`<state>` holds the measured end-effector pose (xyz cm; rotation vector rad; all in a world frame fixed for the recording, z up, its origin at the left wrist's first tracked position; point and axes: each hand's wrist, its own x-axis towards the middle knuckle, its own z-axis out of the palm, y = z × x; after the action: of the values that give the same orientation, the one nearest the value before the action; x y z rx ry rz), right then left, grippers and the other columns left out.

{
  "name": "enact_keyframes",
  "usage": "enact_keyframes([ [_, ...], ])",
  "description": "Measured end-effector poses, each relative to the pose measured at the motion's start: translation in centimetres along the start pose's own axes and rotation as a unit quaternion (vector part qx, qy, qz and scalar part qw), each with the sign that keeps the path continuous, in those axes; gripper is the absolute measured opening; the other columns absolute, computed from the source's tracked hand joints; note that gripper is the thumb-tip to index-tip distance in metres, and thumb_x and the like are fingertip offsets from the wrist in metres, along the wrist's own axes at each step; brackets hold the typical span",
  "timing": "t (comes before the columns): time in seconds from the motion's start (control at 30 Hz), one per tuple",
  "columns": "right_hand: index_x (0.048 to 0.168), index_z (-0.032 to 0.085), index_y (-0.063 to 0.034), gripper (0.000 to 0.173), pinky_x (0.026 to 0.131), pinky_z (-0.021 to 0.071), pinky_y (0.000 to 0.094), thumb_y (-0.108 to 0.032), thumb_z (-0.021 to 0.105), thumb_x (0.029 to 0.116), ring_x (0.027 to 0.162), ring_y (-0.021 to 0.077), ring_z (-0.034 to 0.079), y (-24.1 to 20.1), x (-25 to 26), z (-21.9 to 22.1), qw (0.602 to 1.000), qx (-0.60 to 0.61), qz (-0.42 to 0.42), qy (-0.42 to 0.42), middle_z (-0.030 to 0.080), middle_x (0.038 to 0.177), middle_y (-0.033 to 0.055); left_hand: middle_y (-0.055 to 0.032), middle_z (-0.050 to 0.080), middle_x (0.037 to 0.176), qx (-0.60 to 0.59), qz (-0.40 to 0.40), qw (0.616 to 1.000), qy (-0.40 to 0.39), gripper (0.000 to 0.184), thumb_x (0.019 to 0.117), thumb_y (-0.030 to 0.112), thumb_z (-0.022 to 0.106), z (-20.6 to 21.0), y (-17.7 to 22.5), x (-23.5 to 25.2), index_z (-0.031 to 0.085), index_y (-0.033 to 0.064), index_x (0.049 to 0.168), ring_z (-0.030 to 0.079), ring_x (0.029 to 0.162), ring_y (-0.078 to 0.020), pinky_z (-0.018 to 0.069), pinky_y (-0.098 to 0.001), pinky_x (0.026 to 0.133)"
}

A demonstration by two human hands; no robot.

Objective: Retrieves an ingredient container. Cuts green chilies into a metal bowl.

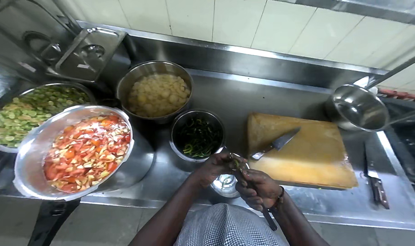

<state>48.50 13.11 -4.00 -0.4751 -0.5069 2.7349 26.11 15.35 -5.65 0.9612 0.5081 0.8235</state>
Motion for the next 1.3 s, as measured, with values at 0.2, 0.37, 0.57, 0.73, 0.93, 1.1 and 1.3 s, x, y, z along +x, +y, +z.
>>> enact_keyframes([
  [0.2, 0.094, 0.059, -0.0162, 0.025, 0.042, 0.0488, 0.0204, -0.039, 0.054, 0.1032, 0.045, 0.0056, 0.053, 0.5, 0.2, -0.5, 0.996, 0.072, 0.003, -0.043, 0.054, 0.066, -0.0031, -0.0073, 0.071, 0.092, 0.036, -0.001, 0.994, 0.098, 0.011, 0.1008, -0.001, 0.057, 0.6, -0.4, -0.4, 0.066, 0.0051, 0.105, 0.069, 0.076, -0.0137, 0.0610, -0.0290, 0.069],
  [0.37, 0.091, 0.058, -0.0168, 0.025, 0.041, 0.0493, 0.0211, -0.039, 0.055, 0.1020, 0.045, 0.0062, 0.055, 0.5, -1.1, 0.5, 0.994, 0.075, -0.022, -0.072, 0.053, 0.064, -0.0043, -0.0125, 0.071, 0.092, 0.071, -0.005, 0.973, 0.219, 0.011, 0.1008, -0.002, 0.058, 0.4, 0.0, 0.5, 0.064, -0.0023, 0.110, 0.072, 0.076, -0.0192, 0.0630, -0.0322, 0.070],
  [0.57, 0.095, 0.059, -0.0075, 0.028, 0.044, 0.0542, 0.0277, -0.031, 0.048, 0.1057, 0.045, 0.0117, 0.054, 0.2, -2.2, 2.9, 0.922, -0.178, -0.161, 0.305, 0.054, 0.064, 0.0039, -0.0149, 0.071, 0.097, 0.046, -0.042, 0.962, 0.265, 0.015, 0.0997, -0.001, 0.060, 0.9, 0.7, -0.5, 0.062, -0.0011, 0.114, 0.074, 0.077, -0.0220, 0.0639, -0.0346, 0.071],
  [0.73, 0.103, 0.057, -0.0036, 0.025, 0.052, 0.0548, 0.0340, -0.029, 0.060, 0.1040, 0.050, 0.0178, 0.054, 1.1, 0.2, 1.5, 0.804, -0.336, -0.142, 0.470, 0.054, 0.067, 0.0074, -0.0158, 0.070, 0.097, 0.049, -0.067, 0.969, 0.231, 0.016, 0.0986, -0.002, 0.062, 2.4, 1.6, -1.3, 0.063, 0.0001, 0.114, 0.073, 0.076, -0.0234, 0.0639, -0.0355, 0.070],
  [0.93, 0.110, 0.063, -0.0070, 0.027, 0.049, 0.0499, 0.0278, -0.033, 0.065, 0.1013, 0.050, 0.0136, 0.052, 1.4, 2.2, 2.8, 0.808, -0.350, -0.123, 0.457, 0.058, 0.072, 0.0061, -0.0133, 0.070, 0.098, 0.120, -0.084, 0.973, 0.180, 0.013, 0.0967, 0.004, 0.068, 2.9, 1.2, -1.7, 0.066, 0.0001, 0.109, 0.072, 0.071, -0.0203, 0.0639, -0.0329, 0.066],
  [1.1, 0.089, 0.058, -0.0077, 0.037, 0.041, 0.0410, 0.0252, -0.039, 0.053, 0.1065, 0.043, 0.0099, 0.041, 1.7, 3.2, 2.5, 0.829, -0.329, -0.096, 0.442, 0.045, 0.059, 0.0009, -0.0112, 0.071, 0.091, 0.178, -0.091, 0.965, 0.172, 0.012, 0.0981, 0.010, 0.069, 2.7, 0.9, -1.8, 0.068, -0.0008, 0.104, 0.071, 0.070, -0.0177, 0.0624, -0.0305, 0.066],
  [1.3, 0.077, 0.050, -0.0136, 0.048, 0.038, 0.0344, 0.0189, -0.046, 0.037, 0.1094, 0.040, 0.0040, 0.036, 1.7, 2.4, 1.4, 0.918, -0.227, -0.013, 0.324, 0.039, 0.054, -0.0048, -0.0071, 0.072, 0.095, 0.425, -0.070, 0.876, 0.217, 0.010, 0.1006, 0.012, 0.064, 1.8, -0.3, -2.1, 0.072, 0.0066, 0.105, 0.070, 0.079, -0.0171, 0.0599, -0.0386, 0.077],
])
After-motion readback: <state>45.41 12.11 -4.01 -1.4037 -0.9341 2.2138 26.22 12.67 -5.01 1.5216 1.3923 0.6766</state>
